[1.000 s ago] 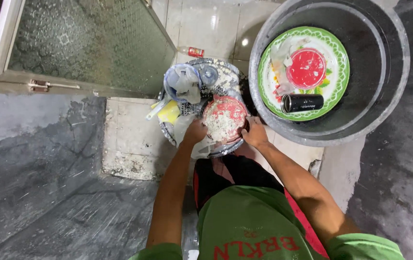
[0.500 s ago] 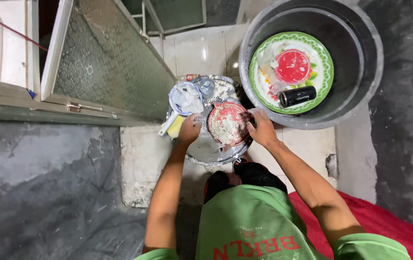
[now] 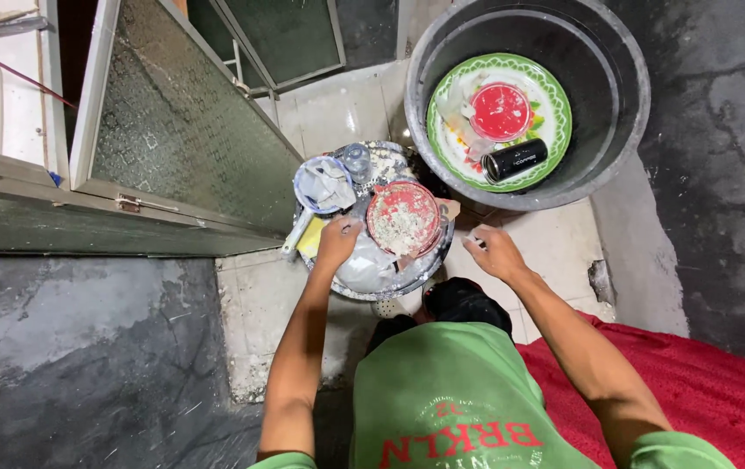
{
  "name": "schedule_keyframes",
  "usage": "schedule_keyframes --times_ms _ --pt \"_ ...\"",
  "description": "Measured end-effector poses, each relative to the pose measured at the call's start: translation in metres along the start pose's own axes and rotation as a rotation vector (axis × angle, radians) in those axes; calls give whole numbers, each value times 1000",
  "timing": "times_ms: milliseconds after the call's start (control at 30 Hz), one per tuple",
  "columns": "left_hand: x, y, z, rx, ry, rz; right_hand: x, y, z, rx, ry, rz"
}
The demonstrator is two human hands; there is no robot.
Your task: The person organizes items in a small tiled area by moving a plastic jug, a plastic bottle, and a red-lidded container into a metal colander. They then place a black plastic bag over the items in the colander and press it down.
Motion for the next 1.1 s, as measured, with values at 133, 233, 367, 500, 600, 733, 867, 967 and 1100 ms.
schedule_keyframes --times_ms 133,233,367,500,600,733,867,967,1100 --pt "-8 27 24 19 -13 -115 -16 27 -7 -103 -2 -25" --pt "-7 53 51 18 37 -146 -32 42 -18 -121 103 6" --pt "-9 79 82 37 174 -107 -39 42 -21 36 -39 0" --pt "-12 80 91 115 191 -104 -37 32 -8 43 -162 34" --pt "-18 58 67 -80 132 -110 -36 18 10 68 -151 28" --pt "-30 18 17 -151 182 -155 -23 0 15 143 -129 20" --pt "-58 -6 -2 -224 231 -188 -10 -5 -1 86 -55 -4" --pt "-59 4 3 -166 277 -195 -3 -11 -6 36 2 -79" --pt "-68 25 6 -197 348 -175 -4 -23 0 2 -21 -141"
Point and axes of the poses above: each hand's wrist, its own x-axis towards the middle knuckle, its own y-axis out of the back of the hand, z = x × y, the point moved 1 cm from there along x, towards the middle knuckle, and after that the axes turned 7 degrees about z, right-handed, at the moved point
